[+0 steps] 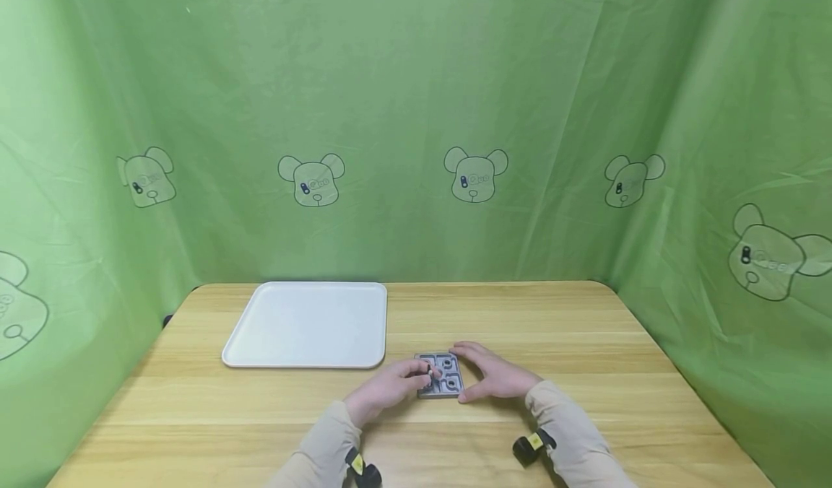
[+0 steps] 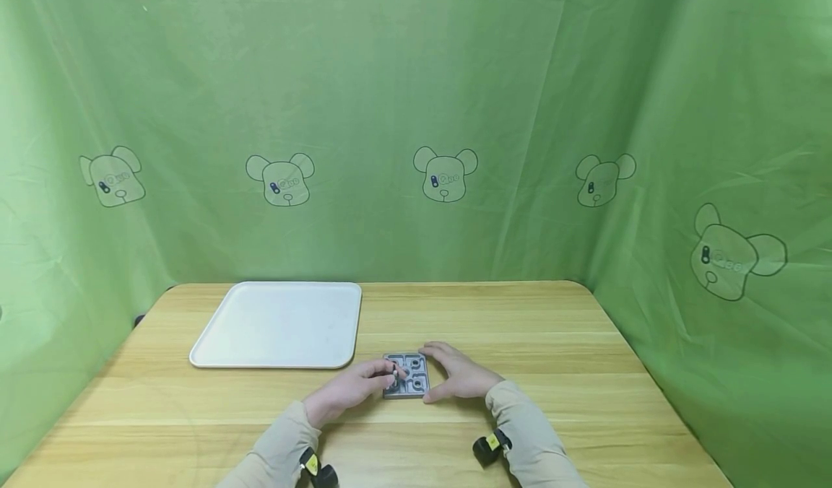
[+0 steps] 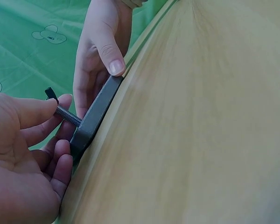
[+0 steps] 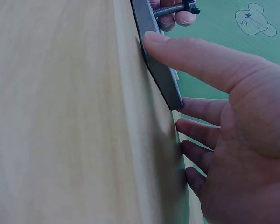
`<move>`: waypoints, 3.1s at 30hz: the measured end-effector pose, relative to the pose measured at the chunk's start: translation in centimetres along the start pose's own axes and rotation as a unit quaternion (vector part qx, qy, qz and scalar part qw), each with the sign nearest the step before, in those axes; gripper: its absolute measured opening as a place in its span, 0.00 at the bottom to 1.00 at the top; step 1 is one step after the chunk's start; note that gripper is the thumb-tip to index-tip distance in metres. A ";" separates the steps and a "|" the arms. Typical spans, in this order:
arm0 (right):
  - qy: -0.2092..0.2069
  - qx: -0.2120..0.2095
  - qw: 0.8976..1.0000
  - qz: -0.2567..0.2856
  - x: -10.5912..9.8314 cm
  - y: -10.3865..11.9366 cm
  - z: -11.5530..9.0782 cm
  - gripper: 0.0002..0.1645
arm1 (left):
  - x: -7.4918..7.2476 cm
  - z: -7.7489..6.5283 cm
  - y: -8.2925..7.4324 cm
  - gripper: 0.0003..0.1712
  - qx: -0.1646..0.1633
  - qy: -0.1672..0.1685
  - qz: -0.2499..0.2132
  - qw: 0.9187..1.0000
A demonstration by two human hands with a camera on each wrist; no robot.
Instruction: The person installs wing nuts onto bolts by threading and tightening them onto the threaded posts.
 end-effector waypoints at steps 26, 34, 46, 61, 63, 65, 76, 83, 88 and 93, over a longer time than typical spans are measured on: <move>-0.001 -0.001 1.000 0.005 0.1 0.0 0.0 0.59 | -0.7 0.0 -0.2 0.14 -0.008 -0.009 -0.050 0.999; -0.002 -0.003 1.000 0.003 0.1 -0.1 0.0 0.59 | -0.7 0.1 -0.2 0.14 0.001 -0.004 -0.051 0.999; 0.000 0.001 1.000 0.005 0.1 -0.2 0.0 0.58 | -0.7 0.2 -0.2 0.15 0.012 0.006 -0.046 0.999; 0.002 0.001 1.000 0.001 -0.1 0.2 -0.1 0.59 | -0.6 0.3 -0.1 0.14 0.004 0.003 -0.024 1.000; 0.002 0.001 1.000 -0.002 -0.1 0.2 -0.1 0.59 | -0.6 0.3 0.0 0.13 0.000 0.002 -0.022 1.000; 0.001 0.003 1.000 -0.002 -0.1 0.2 -0.1 0.59 | -0.6 0.3 0.0 0.12 -0.004 -0.001 -0.021 1.000; -0.001 0.001 1.000 0.004 0.2 -0.1 0.0 0.58 | -0.4 0.3 -0.1 0.13 -0.002 -0.009 -0.022 1.000; 0.000 0.004 1.000 0.008 0.2 -0.1 0.0 0.58 | -0.4 0.4 0.1 0.14 0.003 -0.010 -0.025 1.000; 0.000 0.006 1.000 0.004 0.2 -0.2 0.0 0.58 | -0.5 0.5 0.3 0.13 0.002 -0.011 -0.044 0.999; 0.001 0.009 1.000 0.009 0.3 -0.2 0.1 0.58 | -0.6 0.5 0.5 0.10 -0.009 -0.015 -0.075 0.997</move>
Point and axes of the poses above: each hand's wrist, its own z-axis towards the middle knuckle, its own x-axis out of the palm, y = z × x, the point moved 3 cm from there along z, towards the middle knuckle, and after that the axes turned 15 degrees about -z, right-handed, at the moved point
